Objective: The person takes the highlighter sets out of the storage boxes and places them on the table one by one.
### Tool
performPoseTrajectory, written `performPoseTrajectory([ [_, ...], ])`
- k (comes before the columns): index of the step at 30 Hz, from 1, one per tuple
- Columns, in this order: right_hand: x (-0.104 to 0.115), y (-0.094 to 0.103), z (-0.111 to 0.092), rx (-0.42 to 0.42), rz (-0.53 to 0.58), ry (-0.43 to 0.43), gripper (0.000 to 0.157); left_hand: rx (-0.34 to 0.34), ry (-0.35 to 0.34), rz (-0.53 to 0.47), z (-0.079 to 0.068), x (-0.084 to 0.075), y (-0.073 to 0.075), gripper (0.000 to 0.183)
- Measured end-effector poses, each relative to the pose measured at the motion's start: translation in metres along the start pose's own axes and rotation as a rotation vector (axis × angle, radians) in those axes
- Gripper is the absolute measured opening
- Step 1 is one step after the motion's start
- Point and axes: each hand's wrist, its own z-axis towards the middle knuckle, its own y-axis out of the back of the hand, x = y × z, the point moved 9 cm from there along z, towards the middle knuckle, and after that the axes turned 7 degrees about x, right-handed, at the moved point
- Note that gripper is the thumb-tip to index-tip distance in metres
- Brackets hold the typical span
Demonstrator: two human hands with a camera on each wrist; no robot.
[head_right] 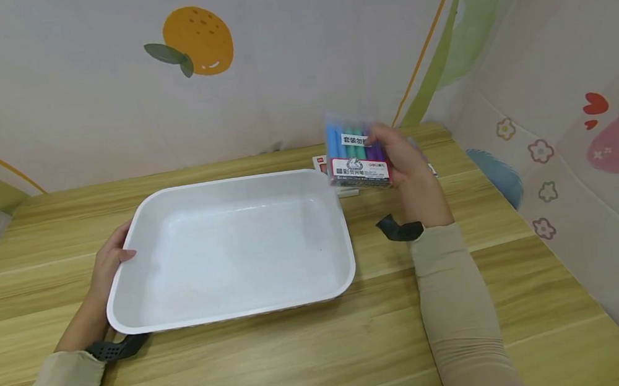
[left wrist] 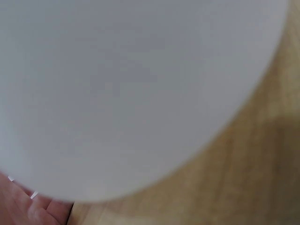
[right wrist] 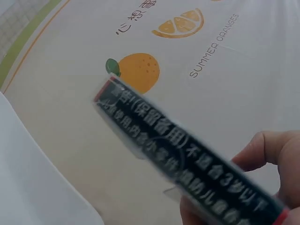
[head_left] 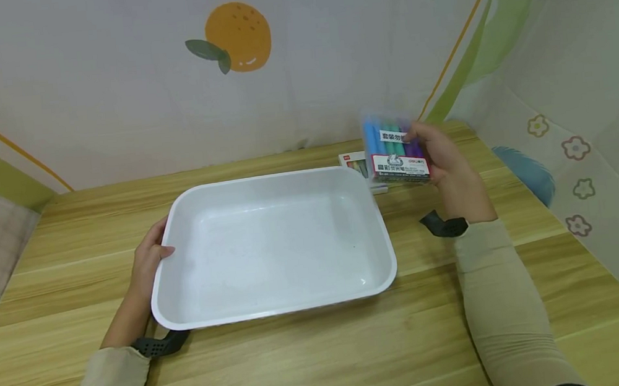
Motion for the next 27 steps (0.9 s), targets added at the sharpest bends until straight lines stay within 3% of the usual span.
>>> performPoseTrajectory([
  [7,0.008,-0.001,0.004,0.026,-0.069,0.087,0.029,-0.016,-0.013,-0.026,0.000,-0.002,0.005,0.065],
  [15,0.010,-0.005,0.007,0.013,-0.228,0.077,0.074,-0.018,-0.006,-0.010,-0.003,-0.004,0.009,0.063],
  [21,0.013,-0.006,0.004,-0.022,-0.269,0.102,0.072,-0.022,-0.018,0.009,-0.006,-0.005,0.008,0.062],
  [27,0.023,0.003,-0.008,-0.108,-0.271,0.160,0.070,-0.015,-0.037,-0.007,-0.001,-0.004,0.002,0.062],
])
